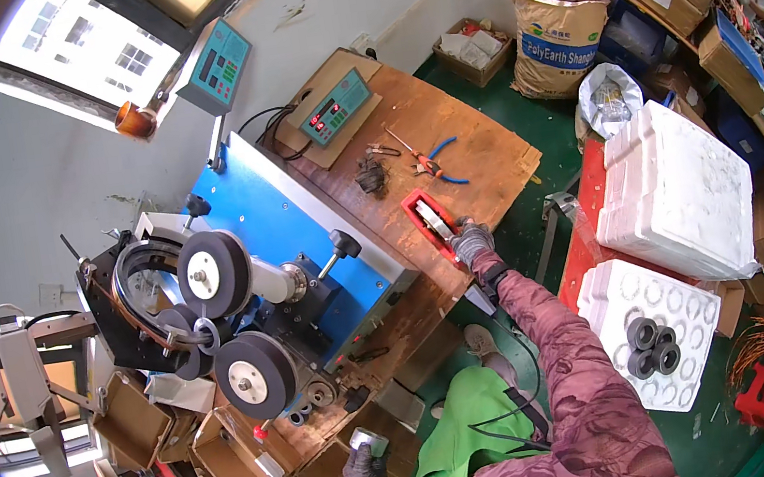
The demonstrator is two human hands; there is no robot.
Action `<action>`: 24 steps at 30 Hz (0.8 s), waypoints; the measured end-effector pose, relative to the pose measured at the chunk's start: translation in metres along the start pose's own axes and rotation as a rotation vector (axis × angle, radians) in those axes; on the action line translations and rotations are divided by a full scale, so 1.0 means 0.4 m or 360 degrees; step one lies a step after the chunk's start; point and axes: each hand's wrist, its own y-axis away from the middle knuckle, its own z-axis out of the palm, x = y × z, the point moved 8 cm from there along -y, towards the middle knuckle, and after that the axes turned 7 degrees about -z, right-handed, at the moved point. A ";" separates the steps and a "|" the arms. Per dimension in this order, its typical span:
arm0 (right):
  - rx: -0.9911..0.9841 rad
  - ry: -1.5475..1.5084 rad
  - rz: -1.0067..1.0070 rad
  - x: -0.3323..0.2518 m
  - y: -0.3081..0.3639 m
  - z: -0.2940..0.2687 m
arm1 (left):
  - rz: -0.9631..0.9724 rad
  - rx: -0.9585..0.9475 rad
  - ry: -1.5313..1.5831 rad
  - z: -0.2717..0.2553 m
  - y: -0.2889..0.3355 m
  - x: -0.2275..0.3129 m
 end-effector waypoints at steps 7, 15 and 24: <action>-0.0418 -0.0483 0.0135 -0.015 0.214 -0.053 | -0.0129 -0.0147 0.0122 0.040 -0.027 -0.012; -0.0398 -0.0849 0.0071 0.077 0.202 0.007 | -0.0178 -0.0278 -0.0026 0.121 -0.024 0.012; -0.0450 -0.0134 0.0068 0.086 0.111 0.050 | -0.0187 -0.0187 0.0143 0.080 -0.018 -0.017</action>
